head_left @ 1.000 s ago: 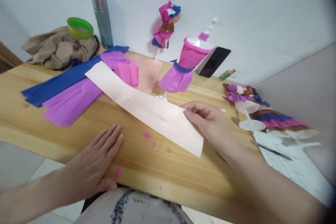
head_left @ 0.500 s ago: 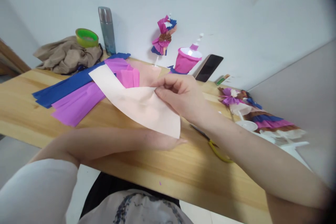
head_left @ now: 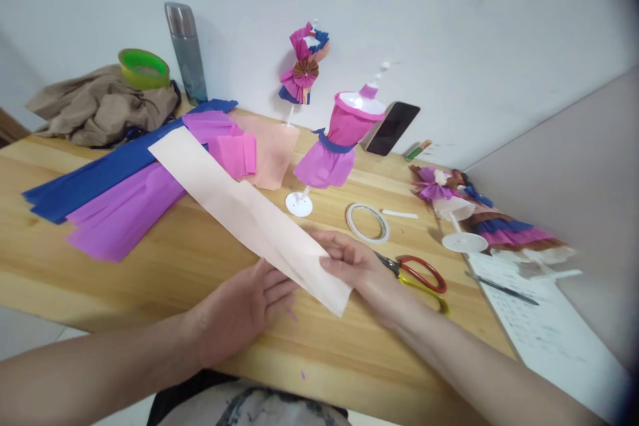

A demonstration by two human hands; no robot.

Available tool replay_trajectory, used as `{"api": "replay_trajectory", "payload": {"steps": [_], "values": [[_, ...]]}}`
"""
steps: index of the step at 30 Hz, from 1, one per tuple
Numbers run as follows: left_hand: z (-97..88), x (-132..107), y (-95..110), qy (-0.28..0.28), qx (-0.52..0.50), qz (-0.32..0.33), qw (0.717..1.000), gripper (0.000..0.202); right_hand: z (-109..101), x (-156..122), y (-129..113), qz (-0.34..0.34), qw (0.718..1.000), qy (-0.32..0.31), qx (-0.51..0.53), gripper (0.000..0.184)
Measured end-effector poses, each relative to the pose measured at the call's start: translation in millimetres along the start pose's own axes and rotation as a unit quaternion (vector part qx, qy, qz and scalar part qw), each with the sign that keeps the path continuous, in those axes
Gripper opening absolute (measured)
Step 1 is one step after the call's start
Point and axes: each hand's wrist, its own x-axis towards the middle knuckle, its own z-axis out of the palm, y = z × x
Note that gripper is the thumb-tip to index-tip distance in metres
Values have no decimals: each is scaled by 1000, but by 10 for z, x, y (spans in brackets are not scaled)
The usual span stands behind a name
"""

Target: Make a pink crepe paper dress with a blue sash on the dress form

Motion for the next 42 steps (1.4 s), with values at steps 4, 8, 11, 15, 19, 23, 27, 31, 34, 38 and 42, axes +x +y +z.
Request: {"api": "replay_trajectory", "payload": {"steps": [4, 8, 11, 15, 19, 23, 27, 31, 34, 38, 42], "values": [[133, 64, -43, 97, -125, -9, 987, 42, 47, 7, 62, 22, 999, -31, 9, 56], [280, 34, -4, 135, -146, 9, 980, 35, 7, 39, 42, 6, 1000, -7, -4, 51], [377, 48, 27, 173, -154, 0, 973, 34, -34, 58, 32, 10, 1000, -5, -23, 50], [444, 114, 48, 236, -143, -35, 960, 26, -72, 53, 3, 27, 999, -20, -20, 44], [445, 141, 45, 267, -115, -53, 955, 17, -116, 42, -23, 47, 999, -17, -1, 36], [442, 130, 44, 288, -121, -51, 949, 17, -148, 69, 5, 65, 998, -10, 1, 40], [443, 122, 61, 279, -118, -52, 952, 20, -176, 119, 49, 73, 997, -33, -10, 43], [426, 110, 68, 269, -103, -60, 956, 22, -217, 162, 75, 71, 996, -55, -19, 42], [421, 95, 70, 266, -93, -64, 957, 25, -251, 199, 97, 66, 995, -65, -26, 42], [437, 93, 89, 267, -85, -70, 957, 26, -284, 253, 132, 58, 996, -59, -16, 41], [427, 98, 104, 244, -83, -74, 963, 22, -285, 273, 144, 49, 996, -62, -40, 42]]}}
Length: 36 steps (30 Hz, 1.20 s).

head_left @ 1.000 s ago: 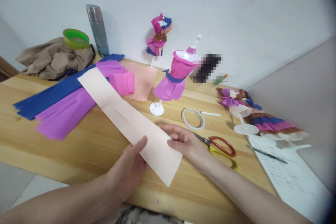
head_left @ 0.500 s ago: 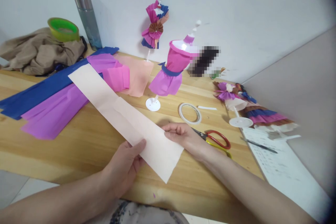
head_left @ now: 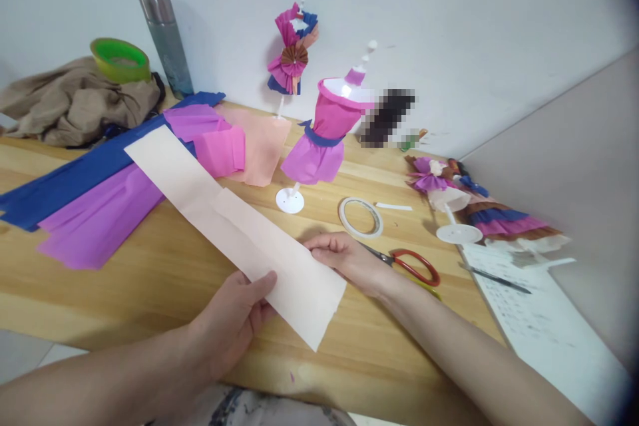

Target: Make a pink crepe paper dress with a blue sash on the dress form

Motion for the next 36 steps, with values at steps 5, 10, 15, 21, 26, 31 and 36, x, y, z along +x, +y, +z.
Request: {"api": "replay_trajectory", "payload": {"steps": [5, 10, 15, 21, 26, 31, 36], "values": [[-152, -73, 25, -27, 61, -73, 995, 19, 29, -22, -24, -53, 989, -5, -137, 28], [-322, -143, 119, -91, 339, -116, 929, 38, 33, -54, -88, -153, 908, 56, -387, 24], [-281, 120, 258, -208, 648, 369, 633, 15, 70, -83, -134, -153, 838, 97, -515, 23], [-247, 477, 180, -169, 770, 481, 383, 16, 59, -117, -26, -207, 713, 193, -641, 21], [-275, 478, 120, -156, 771, 478, 390, 23, 16, -133, 84, -299, 704, 164, -622, 26], [-331, 543, 136, -172, 763, 492, 383, 30, 14, -82, 133, -295, 739, 139, -589, 24], [-341, 573, 140, -98, 784, 463, 402, 45, 3, -78, 163, -290, 733, 139, -600, 26]]}}
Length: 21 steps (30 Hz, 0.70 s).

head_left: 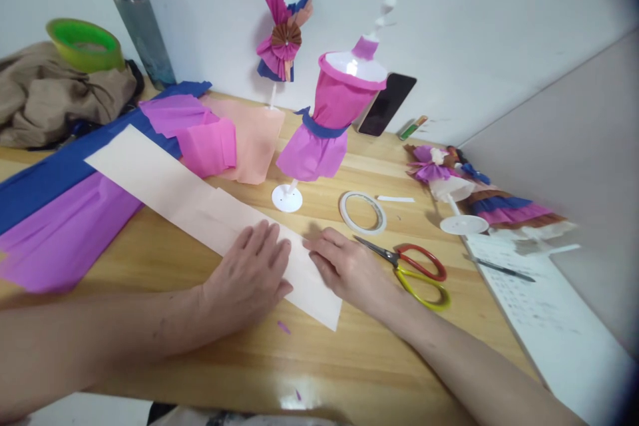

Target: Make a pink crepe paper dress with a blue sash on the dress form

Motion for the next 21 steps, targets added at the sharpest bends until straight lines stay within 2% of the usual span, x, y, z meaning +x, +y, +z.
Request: {"api": "replay_trajectory", "payload": {"steps": [2, 5, 10, 15, 21], "values": [[-19, 5, 11, -28, 8, -14, 999, 47, -8, 3, 0, 6, 1000, -4, 9, 25], [-52, 9, 20, -47, 48, -1, 998, 48, -46, 35, 19, 10, 998, -9, 63, 23], [-76, 4, 18, -22, 143, 28, 989, 45, -144, 70, 100, 10, 985, 14, 171, 17], [-77, 12, 23, -9, 184, 41, 982, 46, -170, 54, 132, 55, 986, -45, 152, 8], [-45, 25, -11, -8, 158, 32, 987, 50, -119, 51, 138, 86, 988, -35, 122, 5]]}}
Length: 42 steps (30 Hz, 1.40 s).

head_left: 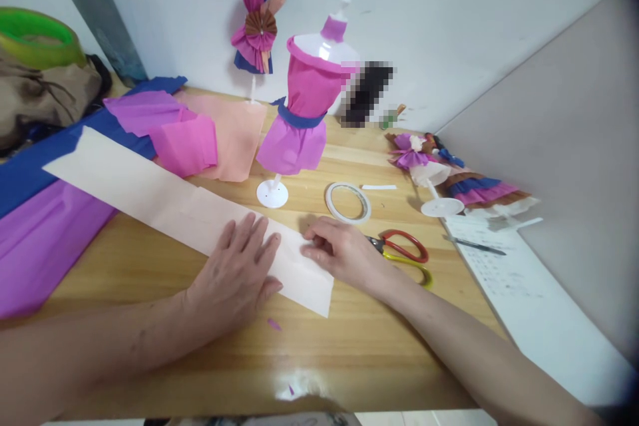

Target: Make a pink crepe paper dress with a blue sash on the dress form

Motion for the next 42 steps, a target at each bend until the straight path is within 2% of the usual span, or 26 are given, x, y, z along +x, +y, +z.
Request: {"api": "replay_trajectory", "payload": {"steps": [4, 15, 17, 19, 22, 24, 26, 28, 30, 31, 33, 38, 42], "values": [[10, -2, -5, -3, -4, -4, 1000, 52, 4, 6, 23, 21, 998, 15, -54, 9], [3, 24, -13, -17, -18, -23, 999, 54, -49, 35, 39, 2, 1000, 8, -10, 15], [7, 27, -14, -21, -18, -23, 999, 55, -153, 33, 22, -6, 1000, 4, 6, 17], [12, 29, -16, -19, -18, -22, 999, 54, -323, 21, 7, -7, 1000, 26, -1, 17], [20, 26, -23, 0, -15, -20, 1000, 52, -633, -44, 20, 33, 996, 66, -58, 12], [26, 23, -26, 15, -13, -18, 1000, 52, -802, -145, 66, 94, 988, 38, -113, 8], [32, 22, -26, 33, -9, -15, 999, 52, -891, -297, 136, 164, 968, -25, -186, 12], [40, 25, -25, 56, -6, -8, 998, 53, -891, -478, 220, 199, 945, -87, -244, 19], [52, 30, -25, 77, -5, 4, 997, 53, -827, -650, 310, 205, 937, -108, -261, 37], [58, 31, -27, 82, -7, 13, 996, 52, -785, -721, 354, 208, 937, -103, -263, 46], [70, 32, -33, 83, -16, 29, 996, 49, -705, -821, 430, 199, 941, -79, -263, 53], [54, 28, -59, 63, -40, 50, 996, 44, -646, -906, 486, 144, 966, -31, -211, 46], [25, 29, -87, 73, -66, 111, 989, 42, -682, -967, 427, 144, 983, 17, -110, 39]]}}
